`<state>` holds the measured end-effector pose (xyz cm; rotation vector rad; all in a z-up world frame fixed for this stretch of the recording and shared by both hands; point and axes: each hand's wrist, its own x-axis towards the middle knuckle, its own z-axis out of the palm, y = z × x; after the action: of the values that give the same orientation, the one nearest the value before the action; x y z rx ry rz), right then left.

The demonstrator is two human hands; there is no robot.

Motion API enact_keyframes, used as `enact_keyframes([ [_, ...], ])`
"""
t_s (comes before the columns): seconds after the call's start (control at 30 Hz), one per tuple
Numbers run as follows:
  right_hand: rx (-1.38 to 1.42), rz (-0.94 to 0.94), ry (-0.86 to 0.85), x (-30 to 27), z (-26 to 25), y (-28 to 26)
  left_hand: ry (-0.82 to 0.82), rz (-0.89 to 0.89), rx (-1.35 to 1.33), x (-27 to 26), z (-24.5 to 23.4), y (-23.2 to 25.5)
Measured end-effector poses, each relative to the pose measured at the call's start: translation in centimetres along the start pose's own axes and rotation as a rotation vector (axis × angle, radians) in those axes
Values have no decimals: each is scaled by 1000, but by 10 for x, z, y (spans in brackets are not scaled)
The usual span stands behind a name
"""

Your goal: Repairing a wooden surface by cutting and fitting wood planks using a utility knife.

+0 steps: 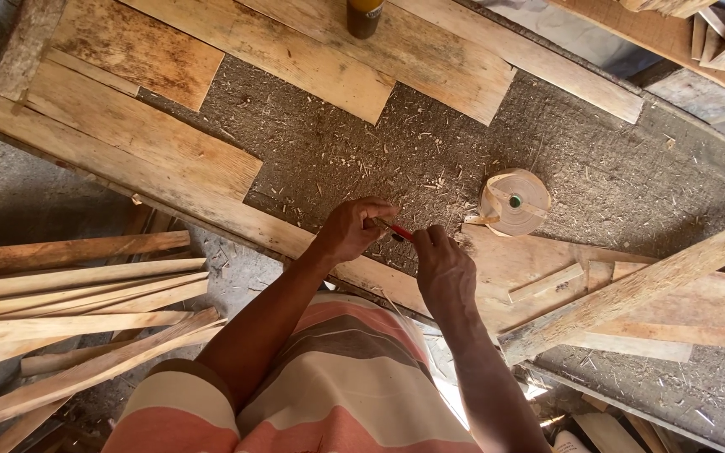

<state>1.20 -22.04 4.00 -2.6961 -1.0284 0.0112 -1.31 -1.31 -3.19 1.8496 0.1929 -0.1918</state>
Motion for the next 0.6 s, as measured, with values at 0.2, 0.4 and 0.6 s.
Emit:
enact_keyframes([
  [0.2, -4, 39, -33, -5, -1, 5, 39, -19, -65, -9, -5, 7],
  [0.4, 0, 173, -153, -17, 15, 30, 114, 13, 38, -10, -25, 5],
  [0.6, 247, 248, 113, -14, -9, 23, 245, 62, -114, -14, -21, -5],
])
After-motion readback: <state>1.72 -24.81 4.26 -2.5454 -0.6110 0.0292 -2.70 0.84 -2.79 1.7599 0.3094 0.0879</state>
